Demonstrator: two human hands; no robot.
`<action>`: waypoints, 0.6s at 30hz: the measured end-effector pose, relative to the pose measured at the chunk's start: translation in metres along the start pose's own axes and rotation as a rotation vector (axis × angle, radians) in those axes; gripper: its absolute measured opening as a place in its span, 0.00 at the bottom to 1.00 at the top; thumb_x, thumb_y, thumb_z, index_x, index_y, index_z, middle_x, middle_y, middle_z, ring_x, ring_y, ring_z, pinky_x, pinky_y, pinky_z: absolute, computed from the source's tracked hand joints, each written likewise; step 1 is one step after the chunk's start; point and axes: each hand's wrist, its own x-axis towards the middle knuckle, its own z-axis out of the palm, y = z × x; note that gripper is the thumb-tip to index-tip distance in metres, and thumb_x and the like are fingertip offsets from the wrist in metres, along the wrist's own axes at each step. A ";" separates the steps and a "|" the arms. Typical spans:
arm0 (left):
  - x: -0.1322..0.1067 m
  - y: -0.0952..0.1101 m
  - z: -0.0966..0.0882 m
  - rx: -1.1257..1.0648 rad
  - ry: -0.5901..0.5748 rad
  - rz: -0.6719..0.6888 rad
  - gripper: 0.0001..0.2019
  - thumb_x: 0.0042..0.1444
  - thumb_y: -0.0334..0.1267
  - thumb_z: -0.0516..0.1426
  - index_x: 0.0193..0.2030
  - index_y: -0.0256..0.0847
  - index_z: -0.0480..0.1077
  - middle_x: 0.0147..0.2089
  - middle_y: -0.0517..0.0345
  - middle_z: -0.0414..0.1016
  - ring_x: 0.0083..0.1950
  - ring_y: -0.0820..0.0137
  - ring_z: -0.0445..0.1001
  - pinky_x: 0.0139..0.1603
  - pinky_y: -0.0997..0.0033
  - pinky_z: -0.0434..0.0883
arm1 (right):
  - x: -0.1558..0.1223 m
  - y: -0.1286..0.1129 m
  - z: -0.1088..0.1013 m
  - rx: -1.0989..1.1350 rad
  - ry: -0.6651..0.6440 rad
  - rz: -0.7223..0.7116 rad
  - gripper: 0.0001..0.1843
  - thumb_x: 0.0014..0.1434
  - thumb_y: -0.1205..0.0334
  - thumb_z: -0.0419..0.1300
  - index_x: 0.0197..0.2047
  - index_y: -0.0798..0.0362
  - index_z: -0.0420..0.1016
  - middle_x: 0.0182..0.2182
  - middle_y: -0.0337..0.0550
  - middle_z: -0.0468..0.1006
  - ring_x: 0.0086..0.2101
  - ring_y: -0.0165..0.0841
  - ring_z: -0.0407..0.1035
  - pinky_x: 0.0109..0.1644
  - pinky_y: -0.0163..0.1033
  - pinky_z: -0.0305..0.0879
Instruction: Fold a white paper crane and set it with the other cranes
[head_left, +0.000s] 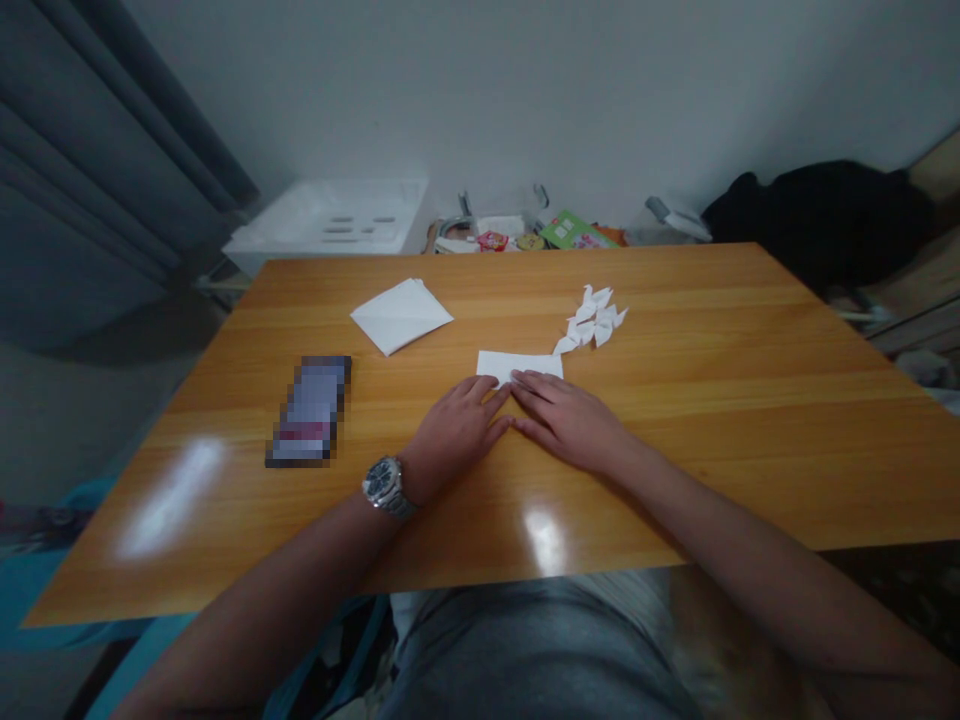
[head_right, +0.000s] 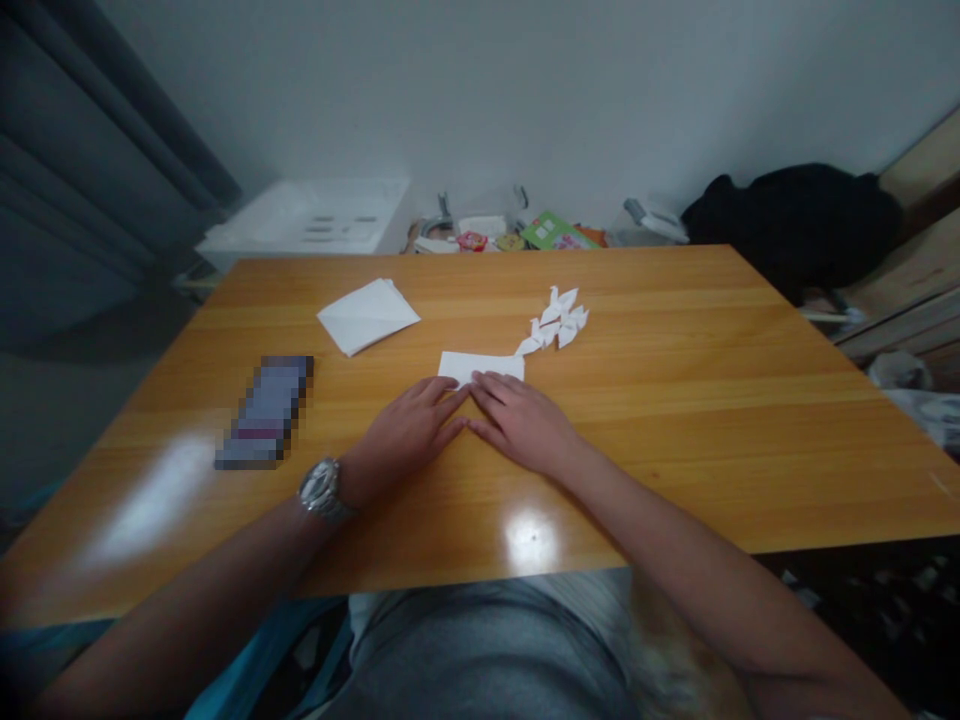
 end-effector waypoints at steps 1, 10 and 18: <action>0.000 0.000 0.001 0.003 -0.007 0.004 0.22 0.72 0.44 0.47 0.68 0.37 0.63 0.60 0.44 0.70 0.62 0.58 0.68 0.64 0.57 0.66 | 0.000 -0.001 0.001 -0.003 -0.014 0.001 0.31 0.72 0.48 0.50 0.71 0.56 0.63 0.69 0.57 0.63 0.68 0.47 0.58 0.71 0.57 0.57; -0.003 0.005 0.000 0.091 -0.011 -0.025 0.21 0.73 0.40 0.45 0.67 0.37 0.64 0.62 0.45 0.72 0.60 0.57 0.70 0.63 0.54 0.64 | -0.005 0.007 0.002 -0.054 -0.031 0.029 0.27 0.74 0.57 0.44 0.70 0.59 0.64 0.71 0.54 0.60 0.71 0.42 0.52 0.74 0.53 0.51; -0.005 0.005 0.001 0.042 0.003 -0.039 0.23 0.73 0.43 0.46 0.69 0.38 0.62 0.67 0.45 0.69 0.66 0.56 0.68 0.67 0.51 0.61 | -0.041 0.033 -0.020 -0.119 -0.025 0.124 0.27 0.73 0.56 0.45 0.71 0.55 0.64 0.71 0.51 0.59 0.70 0.43 0.52 0.73 0.56 0.52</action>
